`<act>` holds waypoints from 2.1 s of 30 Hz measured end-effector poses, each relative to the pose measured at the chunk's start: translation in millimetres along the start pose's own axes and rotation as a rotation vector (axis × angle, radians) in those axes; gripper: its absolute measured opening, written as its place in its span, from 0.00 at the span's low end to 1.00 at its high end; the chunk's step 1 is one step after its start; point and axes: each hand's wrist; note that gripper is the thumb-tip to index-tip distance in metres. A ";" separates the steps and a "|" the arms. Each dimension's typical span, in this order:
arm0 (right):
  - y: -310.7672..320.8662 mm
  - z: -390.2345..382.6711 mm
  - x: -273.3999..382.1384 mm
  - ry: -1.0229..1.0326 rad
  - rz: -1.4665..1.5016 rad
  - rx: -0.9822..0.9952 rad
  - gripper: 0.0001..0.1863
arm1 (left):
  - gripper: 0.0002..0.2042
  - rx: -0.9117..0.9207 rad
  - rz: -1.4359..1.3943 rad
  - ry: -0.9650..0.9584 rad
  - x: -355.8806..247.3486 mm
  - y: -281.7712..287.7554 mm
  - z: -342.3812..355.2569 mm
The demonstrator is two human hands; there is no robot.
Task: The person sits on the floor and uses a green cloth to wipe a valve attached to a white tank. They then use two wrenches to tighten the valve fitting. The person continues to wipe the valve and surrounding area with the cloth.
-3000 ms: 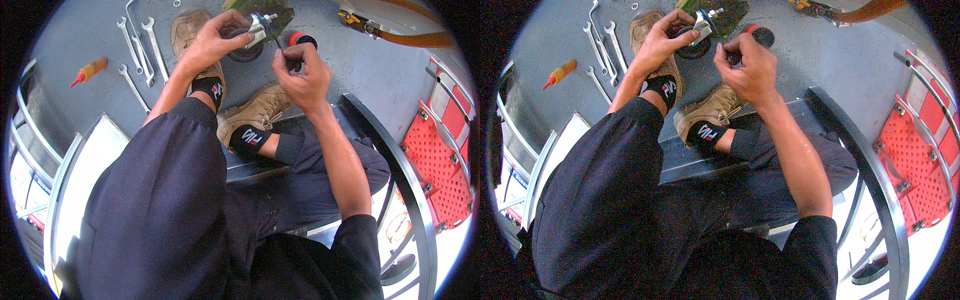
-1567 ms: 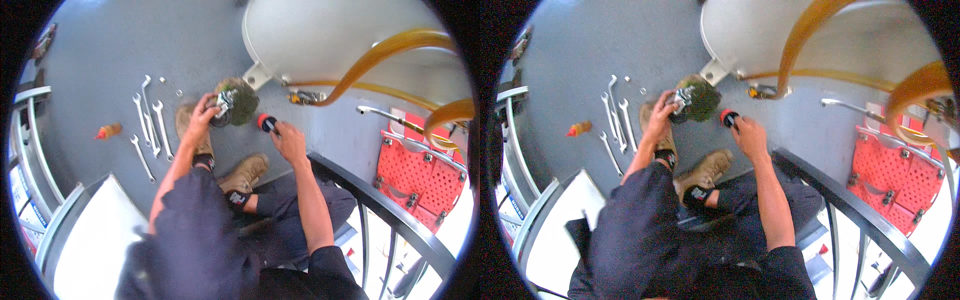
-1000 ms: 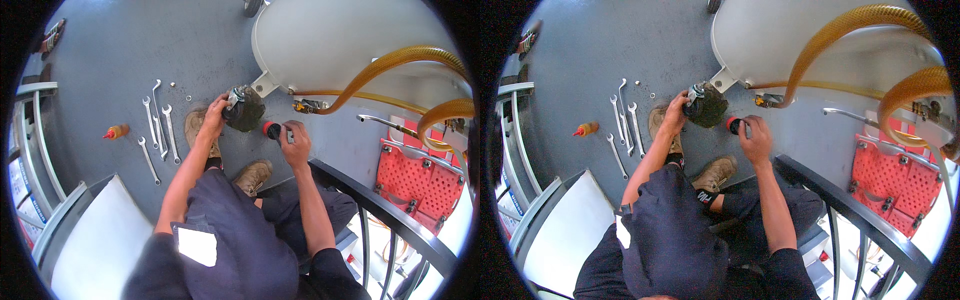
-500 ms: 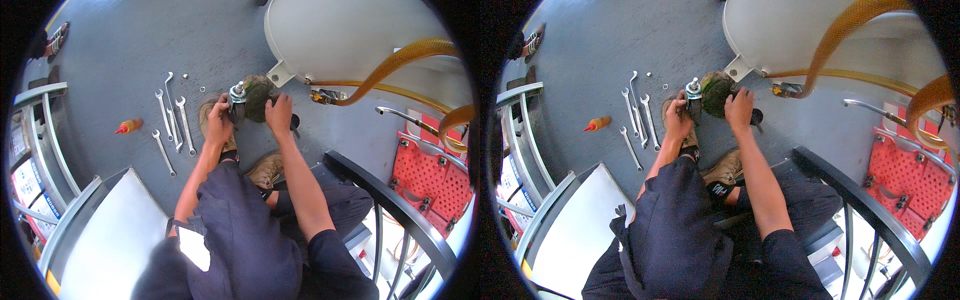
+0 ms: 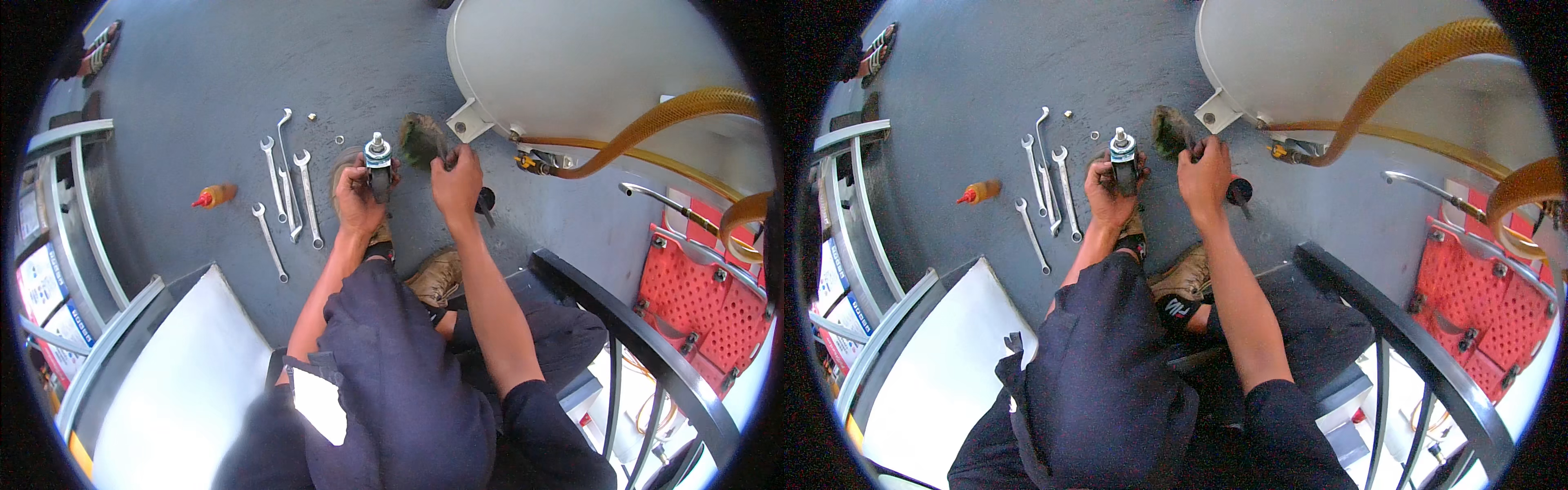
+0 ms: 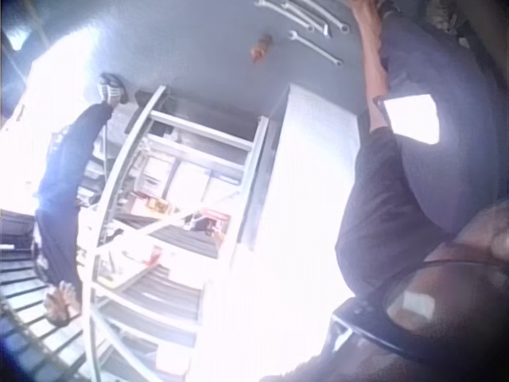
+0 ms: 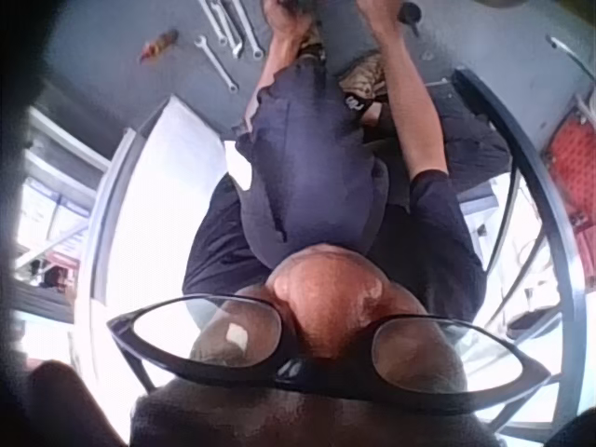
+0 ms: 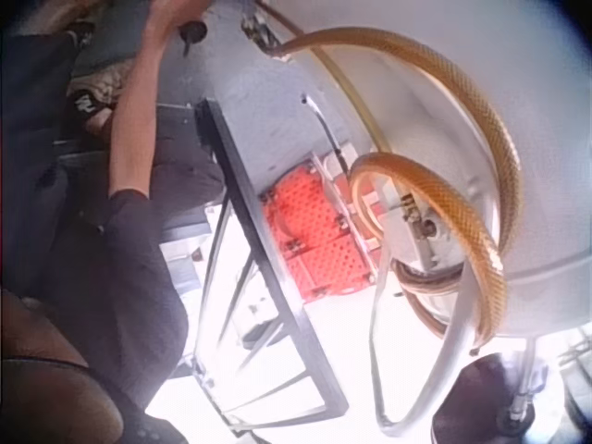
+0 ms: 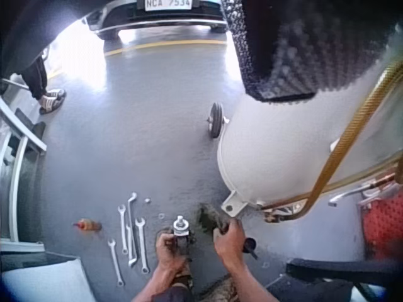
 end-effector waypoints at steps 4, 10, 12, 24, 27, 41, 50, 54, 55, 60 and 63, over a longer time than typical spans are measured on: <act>3.5 -21.0 10.8 0.259 0.039 -0.015 0.12 | 0.23 0.020 -0.070 0.018 -4.5 11.4 5.7; 15.3 -21.5 17.7 0.169 0.288 -0.030 0.13 | 0.23 -0.015 -0.045 0.010 -3.7 2.8 4.4; 27.3 -21.9 42.3 0.137 0.367 -0.172 0.15 | 0.23 0.002 -0.012 -0.018 -6.3 4.6 2.6; -4.4 -15.0 54.9 -0.235 1.149 0.222 0.15 | 0.16 -0.043 -0.012 -0.017 -8.0 -10.8 -0.8; -6.1 -12.5 52.1 -0.060 0.990 0.244 0.18 | 0.18 -0.038 0.027 -0.040 -3.3 -8.5 -0.2; -38.0 -32.0 61.1 -0.200 1.198 0.098 0.14 | 0.16 0.004 0.113 -0.043 -3.0 -13.1 0.1; -48.8 -22.9 45.7 -0.236 0.974 0.030 0.10 | 0.17 -0.072 0.026 0.049 -9.1 -14.1 -3.1; -27.6 -8.7 55.2 -0.456 1.333 0.040 0.12 | 0.18 -0.021 0.092 0.104 -14.3 -8.4 -3.4; -20.3 -7.5 60.0 -0.417 1.328 0.089 0.12 | 0.18 -0.030 0.114 0.097 -14.2 -14.1 -4.5; -11.8 -11.7 58.7 -0.116 1.088 0.321 0.11 | 0.18 -0.041 0.086 0.125 -13.4 -5.0 -3.7; -14.0 -8.5 46.9 -0.025 0.926 0.310 0.09 | 0.18 -0.046 0.102 0.144 -14.9 -2.9 -4.8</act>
Point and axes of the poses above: each hand's wrist, its own z-axis towards the middle knuckle, its own y-axis out of the back of the hand, x = y × z, and after that the axes turned 6 degrees about y, right-handed
